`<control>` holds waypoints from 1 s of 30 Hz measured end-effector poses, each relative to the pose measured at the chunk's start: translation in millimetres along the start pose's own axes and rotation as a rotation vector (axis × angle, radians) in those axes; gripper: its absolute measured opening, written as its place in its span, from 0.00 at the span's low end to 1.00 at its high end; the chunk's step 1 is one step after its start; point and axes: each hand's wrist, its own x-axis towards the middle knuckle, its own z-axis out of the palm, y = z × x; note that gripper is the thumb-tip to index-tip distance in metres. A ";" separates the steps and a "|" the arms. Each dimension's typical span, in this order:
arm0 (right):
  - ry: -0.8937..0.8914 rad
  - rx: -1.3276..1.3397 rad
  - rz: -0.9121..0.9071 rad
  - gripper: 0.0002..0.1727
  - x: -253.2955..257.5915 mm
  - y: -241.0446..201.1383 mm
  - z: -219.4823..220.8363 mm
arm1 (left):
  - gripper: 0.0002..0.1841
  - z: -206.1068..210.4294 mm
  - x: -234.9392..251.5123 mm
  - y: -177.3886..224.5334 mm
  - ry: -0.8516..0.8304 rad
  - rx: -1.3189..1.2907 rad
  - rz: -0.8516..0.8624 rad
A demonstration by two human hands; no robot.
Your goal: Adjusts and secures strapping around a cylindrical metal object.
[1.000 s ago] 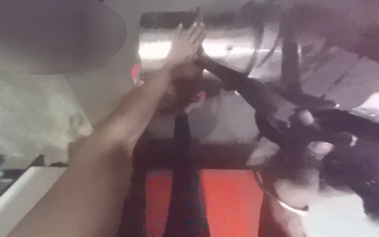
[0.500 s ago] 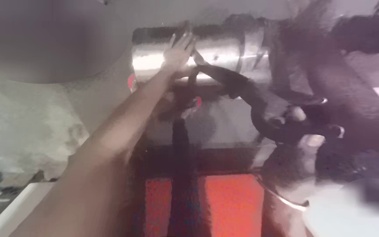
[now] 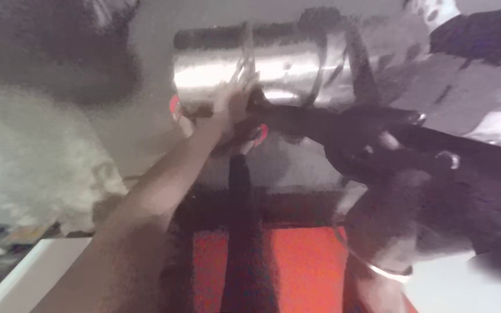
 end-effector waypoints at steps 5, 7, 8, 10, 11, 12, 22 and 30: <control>-0.104 -0.096 0.047 0.13 -24.1 -4.7 -2.7 | 0.36 -59.0 1.1 -24.0 -0.182 0.081 0.179; -0.157 -0.299 -0.058 0.12 -37.0 -3.0 -11.2 | 0.46 -35.8 6.8 -34.3 -0.165 0.109 0.139; -0.127 -0.275 -0.022 0.12 -39.1 -4.6 -10.7 | 0.51 -9.9 14.1 -43.3 -0.114 0.116 0.123; 0.032 -0.236 0.104 0.10 -32.5 -2.0 -3.0 | 0.53 45.9 39.8 -70.0 0.091 0.150 0.150; 0.084 -0.188 0.123 0.09 -25.2 3.7 -1.2 | 0.52 50.7 44.8 -73.3 0.089 0.198 0.139; 0.114 -0.149 0.104 0.12 -17.1 8.2 0.2 | 0.52 44.5 42.8 -69.8 0.032 0.241 0.110; 0.257 -0.205 -0.037 0.20 -5.8 12.0 9.5 | 0.36 20.9 28.0 -52.8 0.137 0.151 0.187; 0.238 -0.153 -0.070 0.14 -0.4 6.7 16.0 | 0.40 24.0 10.5 -33.6 0.133 0.025 0.137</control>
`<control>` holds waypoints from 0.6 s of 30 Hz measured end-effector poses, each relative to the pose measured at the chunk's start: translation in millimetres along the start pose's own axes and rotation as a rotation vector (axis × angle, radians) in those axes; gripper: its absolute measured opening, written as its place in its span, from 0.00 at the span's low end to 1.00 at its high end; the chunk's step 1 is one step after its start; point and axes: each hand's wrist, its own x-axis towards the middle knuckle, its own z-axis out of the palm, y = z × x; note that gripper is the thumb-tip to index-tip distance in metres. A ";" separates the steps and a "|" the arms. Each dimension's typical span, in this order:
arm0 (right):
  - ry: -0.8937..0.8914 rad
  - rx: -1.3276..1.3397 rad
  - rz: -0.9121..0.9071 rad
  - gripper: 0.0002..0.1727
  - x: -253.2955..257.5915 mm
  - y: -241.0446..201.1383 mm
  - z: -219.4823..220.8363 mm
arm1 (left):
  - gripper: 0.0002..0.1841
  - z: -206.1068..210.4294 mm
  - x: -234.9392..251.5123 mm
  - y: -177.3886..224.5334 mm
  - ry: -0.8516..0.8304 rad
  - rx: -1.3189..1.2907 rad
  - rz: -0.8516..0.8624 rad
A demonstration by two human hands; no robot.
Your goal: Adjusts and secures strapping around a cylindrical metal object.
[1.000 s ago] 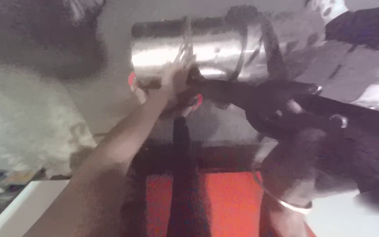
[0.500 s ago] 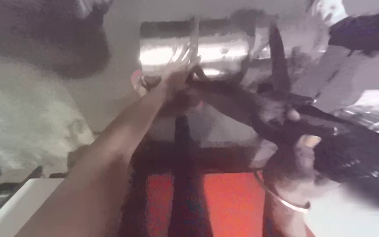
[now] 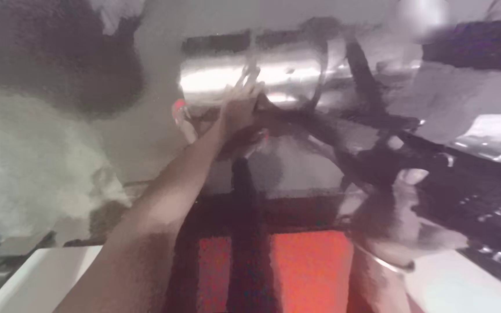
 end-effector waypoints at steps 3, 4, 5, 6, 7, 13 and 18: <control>-0.009 0.055 -0.024 0.17 3.7 -5.2 5.4 | 0.42 -4.1 -12.7 17.9 -0.022 -0.075 -0.019; -0.006 0.084 -0.022 0.18 4.8 -9.6 8.7 | 0.43 4.6 -18.9 21.1 -0.019 -0.080 -0.023; 0.011 0.108 -0.008 0.17 5.2 -15.2 12.8 | 0.44 14.3 -24.0 22.3 -0.013 -0.083 -0.036; 0.024 0.108 0.000 0.16 4.6 -20.1 16.4 | 0.45 24.5 -25.0 19.5 -0.011 -0.084 -0.047; 0.036 0.080 0.007 0.16 3.0 -24.8 19.3 | 0.47 29.5 -21.8 15.3 -0.024 -0.075 -0.047; -0.050 0.041 -0.035 0.14 -7.0 -26.8 24.4 | 0.53 21.6 1.4 -8.5 -0.013 -0.114 0.048; -0.106 -0.062 -0.002 0.12 -9.7 -48.6 38.1 | 0.56 38.0 -11.7 -4.2 0.059 -0.157 0.057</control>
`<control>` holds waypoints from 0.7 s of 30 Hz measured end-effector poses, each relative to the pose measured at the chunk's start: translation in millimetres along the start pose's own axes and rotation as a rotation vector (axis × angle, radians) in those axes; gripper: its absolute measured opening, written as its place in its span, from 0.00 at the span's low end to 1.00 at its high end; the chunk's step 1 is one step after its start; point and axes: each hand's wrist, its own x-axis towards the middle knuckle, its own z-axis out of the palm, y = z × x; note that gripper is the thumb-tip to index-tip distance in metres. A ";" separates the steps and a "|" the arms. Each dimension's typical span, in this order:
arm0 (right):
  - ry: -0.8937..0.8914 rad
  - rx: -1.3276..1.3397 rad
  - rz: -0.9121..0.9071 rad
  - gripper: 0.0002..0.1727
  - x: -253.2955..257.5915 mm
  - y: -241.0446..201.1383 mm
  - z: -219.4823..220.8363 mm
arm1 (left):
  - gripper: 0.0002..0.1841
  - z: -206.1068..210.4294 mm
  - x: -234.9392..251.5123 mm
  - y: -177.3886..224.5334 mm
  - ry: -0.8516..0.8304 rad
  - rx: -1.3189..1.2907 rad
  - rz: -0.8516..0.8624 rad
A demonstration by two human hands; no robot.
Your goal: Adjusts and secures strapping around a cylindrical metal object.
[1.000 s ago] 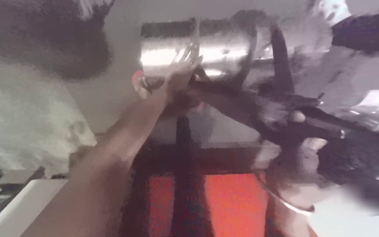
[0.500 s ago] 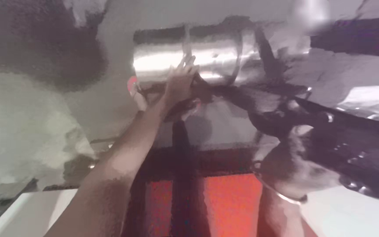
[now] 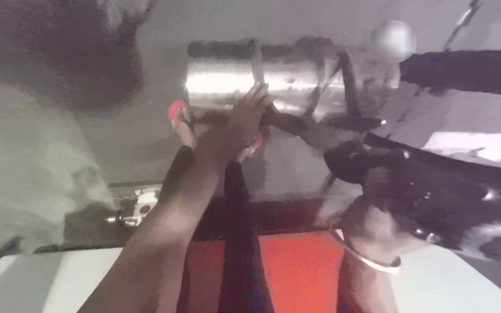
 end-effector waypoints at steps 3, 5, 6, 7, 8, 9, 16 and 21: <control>-0.155 0.050 0.000 0.16 -9.3 0.7 -8.4 | 0.49 3.5 -8.4 2.9 0.058 -0.021 0.000; -0.146 0.005 -0.016 0.17 -14.9 7.2 -11.6 | 0.43 3.7 -8.7 0.7 0.050 -0.016 -0.006; -0.112 0.001 -0.008 0.17 -17.5 9.6 -12.7 | 0.44 -4.0 -4.8 0.5 0.017 -0.020 -0.013; -0.082 0.020 0.012 0.16 -17.9 9.3 -11.4 | 0.47 -14.7 3.6 -0.7 -0.025 -0.017 -0.020; -0.078 0.089 0.061 0.13 -17.1 6.3 -10.3 | 0.49 -21.5 9.3 -2.4 -0.046 -0.020 -0.016; -0.093 0.228 0.148 0.09 -14.6 0.6 -9.7 | 0.47 -25.7 11.5 -3.1 -0.052 -0.033 -0.002; 0.080 0.054 0.264 0.19 0.6 -22.2 -5.5 | 0.36 -69.6 8.5 48.5 -0.011 -0.314 0.411; -0.045 0.017 0.149 0.11 -4.7 -3.4 -37.6 | 0.20 -98.4 10.1 80.8 0.087 -0.494 0.537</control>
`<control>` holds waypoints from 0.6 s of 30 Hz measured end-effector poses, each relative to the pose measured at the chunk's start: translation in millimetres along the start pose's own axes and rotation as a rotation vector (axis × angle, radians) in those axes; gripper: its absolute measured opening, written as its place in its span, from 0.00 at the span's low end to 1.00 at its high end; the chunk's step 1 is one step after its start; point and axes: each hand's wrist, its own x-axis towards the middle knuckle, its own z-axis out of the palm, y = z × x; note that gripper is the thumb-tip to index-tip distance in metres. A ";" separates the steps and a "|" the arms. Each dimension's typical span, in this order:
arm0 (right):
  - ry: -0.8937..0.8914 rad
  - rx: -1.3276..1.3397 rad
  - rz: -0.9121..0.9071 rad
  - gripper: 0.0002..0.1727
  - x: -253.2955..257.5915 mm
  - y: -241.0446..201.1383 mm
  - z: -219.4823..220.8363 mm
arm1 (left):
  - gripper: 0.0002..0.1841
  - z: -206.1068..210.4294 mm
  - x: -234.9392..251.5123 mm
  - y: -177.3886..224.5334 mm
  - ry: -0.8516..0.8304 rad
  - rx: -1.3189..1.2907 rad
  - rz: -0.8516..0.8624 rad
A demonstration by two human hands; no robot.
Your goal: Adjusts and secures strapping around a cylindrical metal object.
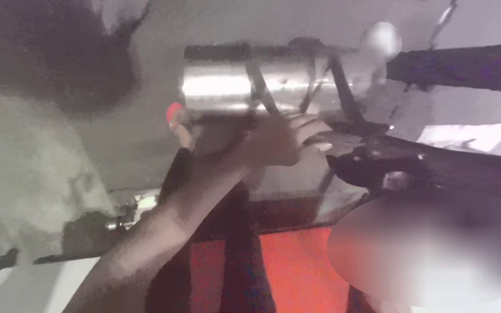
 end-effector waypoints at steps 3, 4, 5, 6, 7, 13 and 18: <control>0.082 0.052 -0.016 0.16 -2.1 5.3 0.9 | 0.20 -16.1 7.4 6.7 -0.228 0.157 -0.119; 0.120 0.059 -0.016 0.18 -2.0 2.9 5.2 | 0.19 -18.2 8.8 11.4 -0.284 0.210 -0.181; 0.145 0.069 -0.018 0.19 -2.0 3.6 7.6 | 0.17 -20.7 10.1 17.3 -0.304 0.251 -0.216; 0.167 0.052 -0.016 0.19 -1.8 3.9 10.0 | 0.15 -21.2 9.3 20.1 -0.246 0.297 -0.177; 0.177 0.025 -0.022 0.19 -1.4 4.3 12.4 | 0.14 -20.9 8.0 20.4 -0.166 0.334 -0.108; 0.128 -0.096 -0.066 0.20 -1.5 1.8 10.8 | 0.18 -16.3 13.0 16.6 0.212 0.303 0.169; 0.114 -0.080 -0.097 0.19 0.0 4.5 13.8 | 0.15 -20.3 10.6 32.2 0.074 0.246 -0.025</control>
